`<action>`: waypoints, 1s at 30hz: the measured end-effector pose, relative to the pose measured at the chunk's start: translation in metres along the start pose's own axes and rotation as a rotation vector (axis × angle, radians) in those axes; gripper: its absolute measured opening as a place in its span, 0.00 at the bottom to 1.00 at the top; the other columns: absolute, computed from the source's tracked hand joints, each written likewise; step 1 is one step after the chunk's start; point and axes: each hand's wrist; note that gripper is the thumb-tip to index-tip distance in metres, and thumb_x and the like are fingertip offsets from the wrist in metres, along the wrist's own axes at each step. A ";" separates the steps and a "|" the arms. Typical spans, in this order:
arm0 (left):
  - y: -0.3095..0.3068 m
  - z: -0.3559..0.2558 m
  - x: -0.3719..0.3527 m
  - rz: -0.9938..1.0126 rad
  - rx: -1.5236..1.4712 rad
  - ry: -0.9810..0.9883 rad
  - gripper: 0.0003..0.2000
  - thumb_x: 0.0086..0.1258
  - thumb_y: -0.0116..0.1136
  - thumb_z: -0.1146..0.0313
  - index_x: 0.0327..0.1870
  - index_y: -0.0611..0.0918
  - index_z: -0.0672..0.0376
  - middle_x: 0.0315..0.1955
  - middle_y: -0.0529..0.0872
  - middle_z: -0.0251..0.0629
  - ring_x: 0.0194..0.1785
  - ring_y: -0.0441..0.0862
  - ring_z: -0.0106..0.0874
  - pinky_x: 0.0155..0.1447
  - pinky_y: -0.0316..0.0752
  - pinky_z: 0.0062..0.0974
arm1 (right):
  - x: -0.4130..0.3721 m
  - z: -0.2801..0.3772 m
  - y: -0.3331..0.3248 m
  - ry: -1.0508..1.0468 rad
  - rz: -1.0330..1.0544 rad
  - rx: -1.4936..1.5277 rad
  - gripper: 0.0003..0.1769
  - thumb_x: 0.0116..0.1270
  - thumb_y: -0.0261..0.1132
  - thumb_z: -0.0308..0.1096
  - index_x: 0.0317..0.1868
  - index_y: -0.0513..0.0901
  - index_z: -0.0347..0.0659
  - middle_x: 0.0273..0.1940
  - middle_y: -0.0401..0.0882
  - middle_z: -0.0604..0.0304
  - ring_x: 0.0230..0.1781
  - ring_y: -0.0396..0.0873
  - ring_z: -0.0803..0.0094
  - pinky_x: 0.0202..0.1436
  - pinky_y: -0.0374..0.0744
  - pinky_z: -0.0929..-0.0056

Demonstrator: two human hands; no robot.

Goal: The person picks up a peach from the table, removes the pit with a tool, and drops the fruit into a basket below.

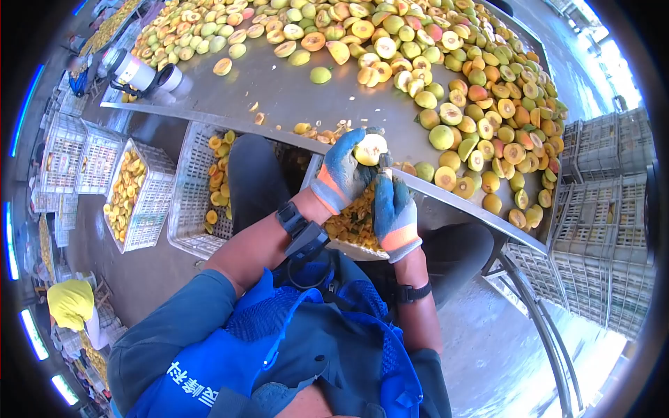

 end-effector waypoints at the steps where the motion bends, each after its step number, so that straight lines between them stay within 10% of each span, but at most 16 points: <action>1: 0.001 0.001 -0.009 -0.013 0.009 0.011 0.21 0.82 0.48 0.55 0.62 0.79 0.63 0.52 0.86 0.45 0.54 0.85 0.40 0.64 0.80 0.40 | 0.000 0.004 0.003 -0.002 0.003 -0.017 0.18 0.81 0.57 0.38 0.55 0.80 0.29 0.43 0.85 0.36 0.46 0.84 0.46 0.47 0.80 0.59; 3: 0.004 0.002 -0.022 -0.004 0.070 0.050 0.21 0.80 0.47 0.58 0.62 0.78 0.64 0.53 0.86 0.47 0.58 0.84 0.42 0.68 0.78 0.40 | -0.003 0.006 0.007 0.163 0.060 -0.011 0.16 0.80 0.59 0.33 0.59 0.80 0.29 0.46 0.86 0.43 0.47 0.84 0.61 0.51 0.80 0.67; 7: -0.004 0.005 -0.033 -0.028 0.062 0.074 0.18 0.75 0.46 0.62 0.58 0.77 0.63 0.50 0.85 0.49 0.55 0.85 0.42 0.66 0.79 0.40 | -0.014 0.011 0.014 0.243 0.053 0.029 0.16 0.81 0.58 0.36 0.54 0.81 0.29 0.43 0.86 0.43 0.43 0.84 0.58 0.47 0.80 0.65; 11: -0.001 0.011 -0.045 -0.017 0.135 0.150 0.13 0.74 0.44 0.64 0.51 0.77 0.59 0.45 0.84 0.45 0.48 0.85 0.38 0.59 0.82 0.37 | -0.020 0.010 0.025 0.133 0.009 -0.097 0.22 0.81 0.55 0.47 0.45 0.78 0.32 0.34 0.82 0.29 0.39 0.82 0.30 0.38 0.78 0.41; 15: 0.007 0.019 -0.058 -0.093 0.278 0.258 0.11 0.77 0.46 0.61 0.50 0.75 0.57 0.42 0.84 0.44 0.42 0.84 0.36 0.53 0.83 0.35 | -0.025 0.023 0.030 0.269 0.061 -0.093 0.21 0.81 0.58 0.43 0.54 0.80 0.29 0.43 0.84 0.30 0.48 0.85 0.38 0.46 0.80 0.55; 19: -0.015 0.024 -0.053 -0.151 0.633 0.397 0.09 0.82 0.45 0.60 0.49 0.75 0.55 0.40 0.82 0.40 0.42 0.84 0.33 0.51 0.83 0.31 | -0.024 0.028 0.026 0.270 0.167 -0.213 0.22 0.81 0.57 0.45 0.55 0.79 0.30 0.40 0.84 0.29 0.46 0.82 0.31 0.45 0.81 0.48; 30: 0.005 0.022 -0.064 -0.239 0.207 0.211 0.10 0.83 0.44 0.59 0.50 0.74 0.54 0.38 0.82 0.39 0.40 0.85 0.34 0.48 0.84 0.31 | -0.023 0.032 0.027 0.235 0.227 -0.264 0.22 0.81 0.54 0.46 0.52 0.77 0.30 0.36 0.82 0.27 0.41 0.81 0.29 0.39 0.78 0.42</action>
Point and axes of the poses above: each hand's wrist, its own x-axis towards the middle knuckle, its own y-axis out of the palm, z = x × y
